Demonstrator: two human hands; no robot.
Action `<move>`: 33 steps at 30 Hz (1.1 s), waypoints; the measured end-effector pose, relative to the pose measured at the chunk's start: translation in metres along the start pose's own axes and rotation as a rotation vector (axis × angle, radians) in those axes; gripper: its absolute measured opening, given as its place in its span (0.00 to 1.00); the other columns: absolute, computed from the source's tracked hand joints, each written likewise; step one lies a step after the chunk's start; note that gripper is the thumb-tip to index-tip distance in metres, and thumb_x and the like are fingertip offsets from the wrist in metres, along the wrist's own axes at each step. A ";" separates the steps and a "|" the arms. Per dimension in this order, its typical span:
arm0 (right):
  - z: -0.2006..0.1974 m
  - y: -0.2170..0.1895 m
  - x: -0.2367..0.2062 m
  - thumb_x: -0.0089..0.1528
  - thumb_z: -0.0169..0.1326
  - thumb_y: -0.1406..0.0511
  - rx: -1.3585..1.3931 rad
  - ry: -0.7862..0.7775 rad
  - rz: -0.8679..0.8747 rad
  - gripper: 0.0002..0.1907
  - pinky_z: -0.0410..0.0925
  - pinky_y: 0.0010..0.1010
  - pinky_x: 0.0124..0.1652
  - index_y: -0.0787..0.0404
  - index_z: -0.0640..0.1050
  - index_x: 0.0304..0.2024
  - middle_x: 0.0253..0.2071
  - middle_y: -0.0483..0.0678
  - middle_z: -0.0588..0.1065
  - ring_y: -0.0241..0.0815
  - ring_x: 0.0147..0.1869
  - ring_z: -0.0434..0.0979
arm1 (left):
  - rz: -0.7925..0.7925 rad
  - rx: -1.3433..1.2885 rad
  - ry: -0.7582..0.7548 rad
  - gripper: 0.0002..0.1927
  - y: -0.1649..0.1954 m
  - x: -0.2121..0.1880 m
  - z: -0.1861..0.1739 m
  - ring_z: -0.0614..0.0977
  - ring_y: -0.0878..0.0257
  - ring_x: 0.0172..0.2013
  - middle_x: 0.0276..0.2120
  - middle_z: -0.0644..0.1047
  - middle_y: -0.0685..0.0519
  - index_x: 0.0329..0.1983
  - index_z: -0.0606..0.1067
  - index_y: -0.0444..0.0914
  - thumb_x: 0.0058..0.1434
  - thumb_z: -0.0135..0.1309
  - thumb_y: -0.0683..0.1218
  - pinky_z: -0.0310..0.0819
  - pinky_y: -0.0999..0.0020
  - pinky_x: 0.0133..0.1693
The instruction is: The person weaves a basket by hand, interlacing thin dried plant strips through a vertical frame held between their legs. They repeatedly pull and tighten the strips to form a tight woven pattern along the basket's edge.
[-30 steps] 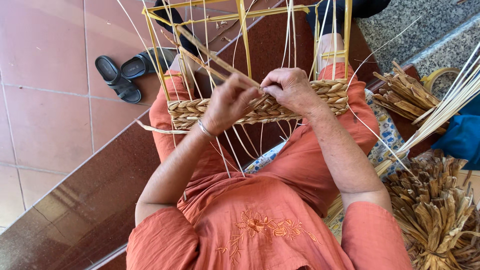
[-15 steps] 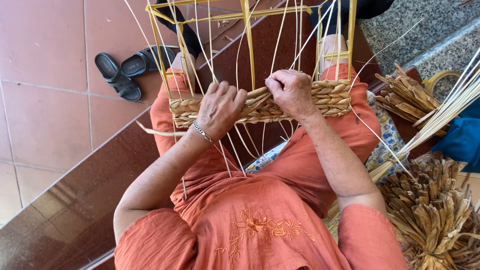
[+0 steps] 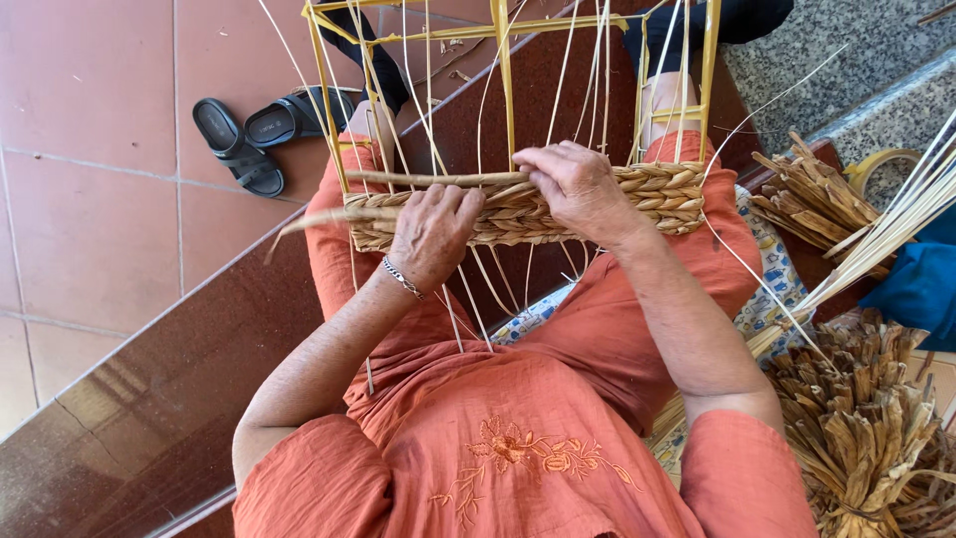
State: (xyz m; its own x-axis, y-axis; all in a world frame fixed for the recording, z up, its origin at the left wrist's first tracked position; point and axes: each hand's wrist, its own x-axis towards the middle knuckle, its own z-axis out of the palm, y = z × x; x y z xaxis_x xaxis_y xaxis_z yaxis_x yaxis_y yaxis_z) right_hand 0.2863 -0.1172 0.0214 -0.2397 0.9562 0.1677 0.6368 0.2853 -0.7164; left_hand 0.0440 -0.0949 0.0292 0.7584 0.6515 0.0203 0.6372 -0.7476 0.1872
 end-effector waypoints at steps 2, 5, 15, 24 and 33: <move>-0.007 -0.004 0.000 0.60 0.62 0.69 0.033 -0.061 -0.006 0.14 0.74 0.39 0.42 0.60 0.81 0.48 0.39 0.49 0.81 0.46 0.40 0.80 | -0.049 -0.005 -0.069 0.15 -0.004 0.008 -0.006 0.75 0.59 0.43 0.41 0.73 0.52 0.55 0.73 0.40 0.66 0.54 0.38 0.69 0.61 0.43; -0.004 -0.009 0.003 0.59 0.64 0.66 -0.036 -0.035 0.026 0.10 0.74 0.39 0.40 0.59 0.82 0.43 0.36 0.50 0.81 0.47 0.37 0.80 | -0.071 0.029 0.085 0.15 -0.009 0.020 -0.023 0.75 0.58 0.43 0.40 0.74 0.51 0.54 0.73 0.41 0.64 0.53 0.38 0.68 0.59 0.42; 0.038 0.022 0.005 0.67 0.56 0.69 0.024 0.276 0.318 0.14 0.75 0.34 0.34 0.68 0.73 0.53 0.29 0.47 0.82 0.40 0.32 0.84 | -0.306 -0.651 -0.120 0.10 -0.018 0.075 0.025 0.83 0.53 0.42 0.39 0.80 0.47 0.51 0.76 0.36 0.68 0.50 0.40 0.78 0.58 0.49; 0.049 0.031 0.031 0.62 0.58 0.68 -0.118 -0.200 0.549 0.04 0.72 0.42 0.42 0.56 0.83 0.38 0.29 0.47 0.80 0.42 0.34 0.81 | -0.626 -1.128 -0.447 0.15 -0.044 0.106 0.033 0.81 0.64 0.16 0.26 0.81 0.46 0.54 0.73 0.31 0.67 0.44 0.39 0.78 0.67 0.18; 0.021 0.032 0.025 0.61 0.60 0.65 0.391 -0.218 0.584 0.17 0.76 0.30 0.46 0.55 0.79 0.53 0.40 0.41 0.81 0.35 0.43 0.82 | -0.813 -1.256 -0.105 0.09 -0.025 0.065 0.024 0.83 0.67 0.20 0.35 0.84 0.46 0.44 0.74 0.33 0.62 0.47 0.32 0.82 0.73 0.23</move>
State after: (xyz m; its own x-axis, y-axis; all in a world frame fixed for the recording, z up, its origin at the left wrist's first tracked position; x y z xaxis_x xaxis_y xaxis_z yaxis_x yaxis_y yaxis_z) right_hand 0.2850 -0.0860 -0.0118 -0.1080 0.8989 -0.4246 0.4070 -0.3497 -0.8438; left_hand 0.0807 -0.0372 0.0025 0.3055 0.7707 -0.5592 0.3902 0.4344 0.8118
